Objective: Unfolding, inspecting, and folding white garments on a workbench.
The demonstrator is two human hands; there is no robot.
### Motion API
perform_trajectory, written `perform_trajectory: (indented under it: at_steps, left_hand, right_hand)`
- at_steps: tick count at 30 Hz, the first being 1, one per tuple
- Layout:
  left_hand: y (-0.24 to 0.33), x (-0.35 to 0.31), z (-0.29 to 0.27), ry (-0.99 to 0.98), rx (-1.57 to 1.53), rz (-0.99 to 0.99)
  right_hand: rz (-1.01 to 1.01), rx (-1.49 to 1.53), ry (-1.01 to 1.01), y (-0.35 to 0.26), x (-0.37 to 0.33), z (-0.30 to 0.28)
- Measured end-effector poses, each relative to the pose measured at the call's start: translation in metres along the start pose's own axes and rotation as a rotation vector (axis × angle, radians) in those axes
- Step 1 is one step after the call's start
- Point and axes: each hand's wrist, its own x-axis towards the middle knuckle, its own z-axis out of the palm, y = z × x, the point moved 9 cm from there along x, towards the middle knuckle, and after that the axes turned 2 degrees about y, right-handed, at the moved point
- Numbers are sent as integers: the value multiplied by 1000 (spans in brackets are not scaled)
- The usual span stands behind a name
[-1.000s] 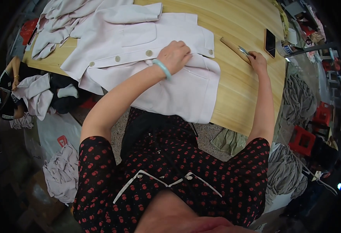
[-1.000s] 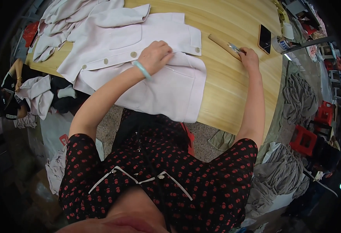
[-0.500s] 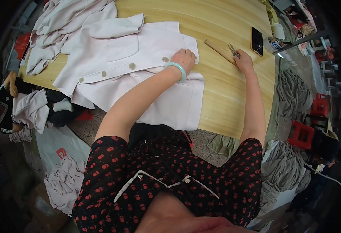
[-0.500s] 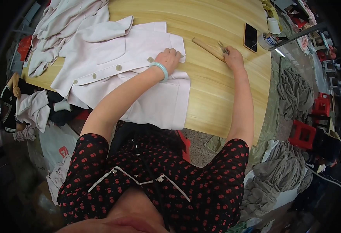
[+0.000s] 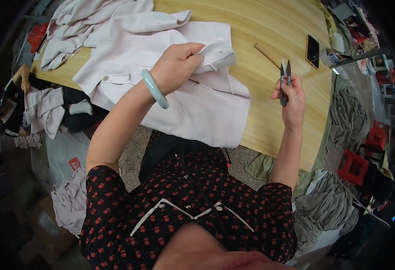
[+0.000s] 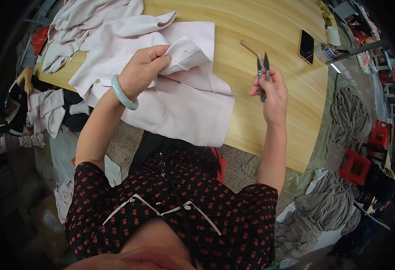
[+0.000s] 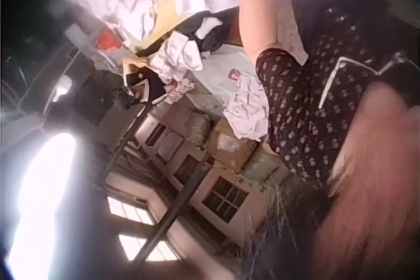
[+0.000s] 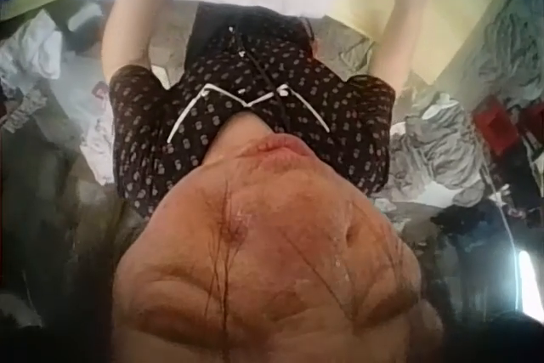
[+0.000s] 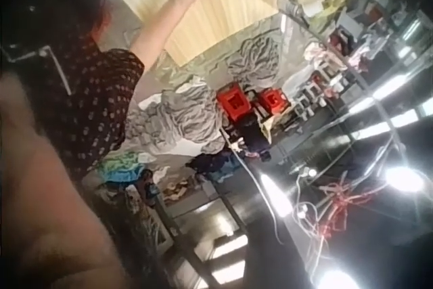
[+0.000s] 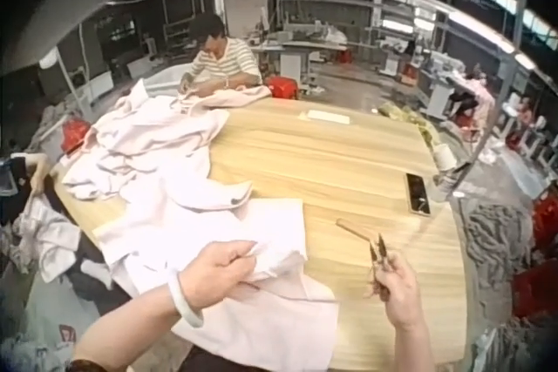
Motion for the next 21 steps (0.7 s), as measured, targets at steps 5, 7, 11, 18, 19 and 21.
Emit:
perform_trajectory:
  at_steps: [5, 7, 11, 18, 19, 21]
  left_hand:
    - [-31, -19, 5, -10, -203, -180]
    - [-33, -22, 4, 31, -219, -176]
    - [-28, -27, 3, 43, -198, -184]
    - [-12, -29, 12, 50, -110, -161]
    - [-11, -28, 14, 46, -93, -160]
    - [-15, -26, 17, 44, -110, -183]
  right_hand:
    - [-122, -321, -52, 10, -25, 61]
    - [-285, -387, -78, -8, -32, 79]
    - [-614, -532, -83, -45, -50, 108]
    - [-727, -632, -10, -52, -47, 113]
    - [-736, -628, -22, -52, -46, 113]
    - [-742, -625, -30, -52, -44, 111]
